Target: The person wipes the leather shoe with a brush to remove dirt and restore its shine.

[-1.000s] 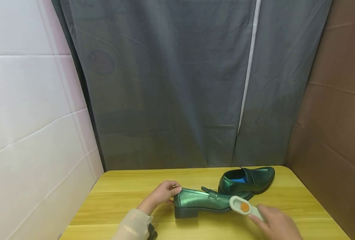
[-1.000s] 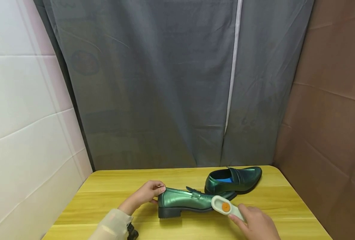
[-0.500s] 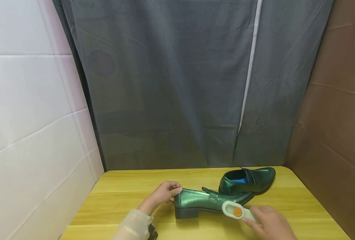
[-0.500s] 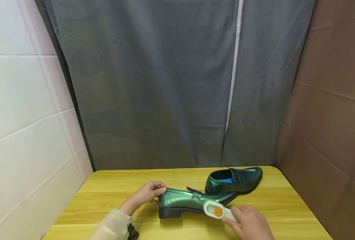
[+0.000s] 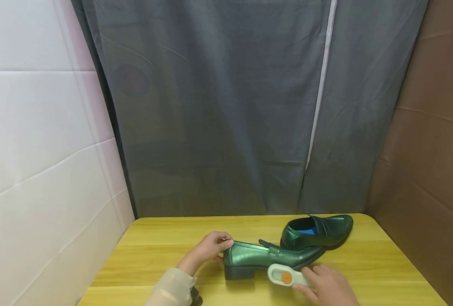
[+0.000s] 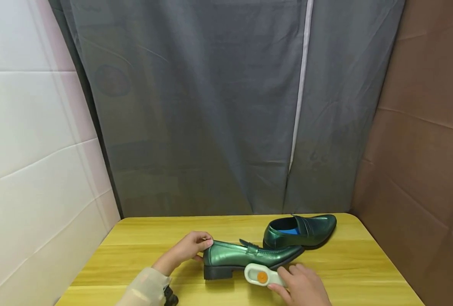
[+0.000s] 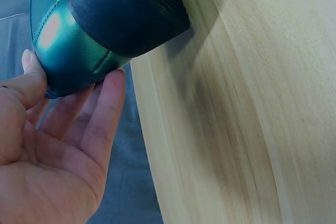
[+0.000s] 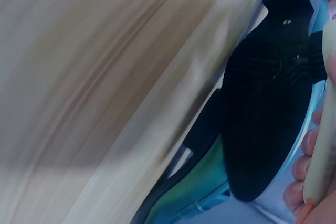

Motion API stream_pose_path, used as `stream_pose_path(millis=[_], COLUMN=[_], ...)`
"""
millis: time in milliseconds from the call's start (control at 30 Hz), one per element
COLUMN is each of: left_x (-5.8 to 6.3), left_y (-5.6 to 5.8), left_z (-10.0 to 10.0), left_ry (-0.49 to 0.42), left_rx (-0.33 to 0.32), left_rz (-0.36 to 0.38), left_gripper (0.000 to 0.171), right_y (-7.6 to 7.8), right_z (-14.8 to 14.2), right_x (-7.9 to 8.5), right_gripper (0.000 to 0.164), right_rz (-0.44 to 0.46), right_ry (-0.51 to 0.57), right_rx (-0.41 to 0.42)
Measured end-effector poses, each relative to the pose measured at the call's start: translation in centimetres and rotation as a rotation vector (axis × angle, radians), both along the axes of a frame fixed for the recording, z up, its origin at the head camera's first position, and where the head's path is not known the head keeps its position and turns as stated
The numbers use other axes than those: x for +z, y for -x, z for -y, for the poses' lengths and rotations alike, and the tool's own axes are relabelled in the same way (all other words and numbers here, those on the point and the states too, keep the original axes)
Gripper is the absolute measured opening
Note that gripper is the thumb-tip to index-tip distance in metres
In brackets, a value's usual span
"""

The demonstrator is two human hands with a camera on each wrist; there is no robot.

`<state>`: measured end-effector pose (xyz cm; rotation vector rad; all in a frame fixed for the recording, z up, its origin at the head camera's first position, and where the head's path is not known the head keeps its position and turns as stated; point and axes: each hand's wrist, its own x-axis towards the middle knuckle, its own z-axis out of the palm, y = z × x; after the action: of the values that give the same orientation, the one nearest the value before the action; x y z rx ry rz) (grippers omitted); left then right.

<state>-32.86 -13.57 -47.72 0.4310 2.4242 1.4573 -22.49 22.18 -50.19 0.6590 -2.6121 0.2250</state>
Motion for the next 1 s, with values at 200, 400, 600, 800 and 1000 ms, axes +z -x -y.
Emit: stream_pose_path(millis=[200, 400, 600, 800, 1000], left_x=[-0.1, -0.2, -0.2, -0.1, -0.4], left_y=[0.0, 0.1, 0.1, 0.1, 0.0], left_z=[0.0, 0.1, -0.2, -0.5, -0.2], left_ry=[0.009, 0.023, 0.014, 0.013, 0.020], left_rx=[0.000, 0.005, -0.006, -0.002, 0.013], left_rz=[-0.017, -0.024, -0.040, -0.058, -0.062], left_gripper=[0.024, 0.024, 0.024, 0.025, 0.026], right_y=[0.0, 0.2, 1.0, 1.1, 1.2], right_z=[1.2, 2.1, 2.7, 3.7, 4.8], right_x=[-0.1, -0.1, -0.9, -0.7, -0.3], right_gripper=[0.034, 0.036, 0.039, 0.041, 0.042], right_rz=[-0.011, -0.021, -0.200, -0.203, -0.129], right_ry=[-0.001, -0.018, -0.039, -0.046, -0.061], right_rx=[0.003, 0.006, 0.043, 0.028, 0.035])
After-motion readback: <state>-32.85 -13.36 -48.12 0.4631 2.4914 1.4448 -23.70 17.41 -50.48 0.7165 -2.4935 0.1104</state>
